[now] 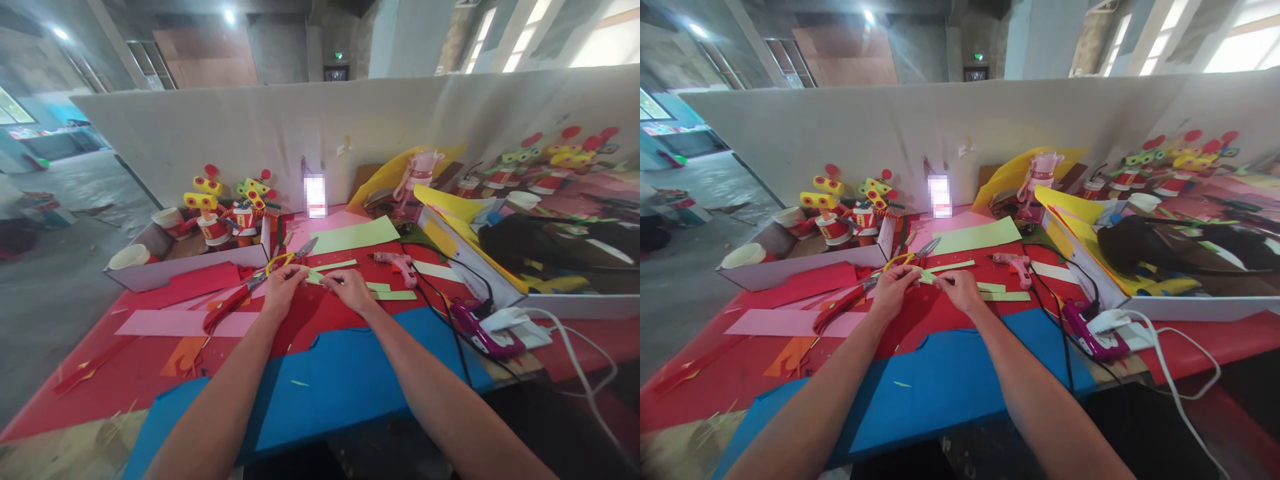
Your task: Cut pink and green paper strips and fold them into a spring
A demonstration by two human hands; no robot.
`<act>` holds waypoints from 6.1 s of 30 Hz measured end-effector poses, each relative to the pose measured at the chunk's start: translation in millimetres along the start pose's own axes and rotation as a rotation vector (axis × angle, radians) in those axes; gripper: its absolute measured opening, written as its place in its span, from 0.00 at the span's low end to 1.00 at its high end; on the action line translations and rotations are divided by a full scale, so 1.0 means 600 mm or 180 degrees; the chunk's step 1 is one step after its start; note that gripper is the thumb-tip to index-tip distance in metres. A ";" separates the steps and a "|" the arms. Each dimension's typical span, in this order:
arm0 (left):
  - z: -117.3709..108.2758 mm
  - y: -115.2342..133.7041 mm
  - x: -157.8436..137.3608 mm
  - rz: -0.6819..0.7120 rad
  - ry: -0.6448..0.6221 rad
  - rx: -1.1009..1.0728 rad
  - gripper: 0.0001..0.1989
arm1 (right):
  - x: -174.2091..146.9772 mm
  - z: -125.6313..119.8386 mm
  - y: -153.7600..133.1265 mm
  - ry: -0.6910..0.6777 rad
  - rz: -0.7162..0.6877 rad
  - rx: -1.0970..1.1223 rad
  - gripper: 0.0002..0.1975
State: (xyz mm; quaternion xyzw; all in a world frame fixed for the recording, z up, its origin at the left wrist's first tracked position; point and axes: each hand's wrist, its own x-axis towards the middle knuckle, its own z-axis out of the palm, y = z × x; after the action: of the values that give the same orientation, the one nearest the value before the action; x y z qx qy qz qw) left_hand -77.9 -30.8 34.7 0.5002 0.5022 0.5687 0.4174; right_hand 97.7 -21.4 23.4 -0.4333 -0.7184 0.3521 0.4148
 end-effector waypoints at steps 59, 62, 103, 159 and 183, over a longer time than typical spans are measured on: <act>0.007 -0.015 0.001 -0.0298 0.0032 -0.0610 0.13 | -0.005 0.006 -0.001 0.0148 -0.0328 -0.0398 0.09; 0.014 -0.016 -0.005 -0.0430 -0.0194 -0.0566 0.14 | -0.005 0.007 -0.002 0.0111 -0.0296 -0.0324 0.10; 0.006 -0.016 0.001 -0.0304 -0.0010 -0.0454 0.16 | -0.012 0.012 -0.016 0.0321 -0.0394 -0.0257 0.08; -0.031 -0.005 0.021 -0.0411 0.0406 -0.0529 0.16 | -0.001 0.007 0.011 -0.0083 0.0198 0.0356 0.08; 0.028 -0.011 -0.011 -0.0276 -0.0159 -0.0236 0.13 | 0.001 0.019 0.012 0.0180 -0.0023 0.0838 0.14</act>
State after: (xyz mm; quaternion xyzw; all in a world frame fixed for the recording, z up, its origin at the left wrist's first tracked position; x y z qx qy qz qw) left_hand -60.7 -33.7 27.2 0.4762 0.4914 0.5556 0.4723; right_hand 89.5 -20.1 12.8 -0.3823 -0.6557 0.4295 0.4894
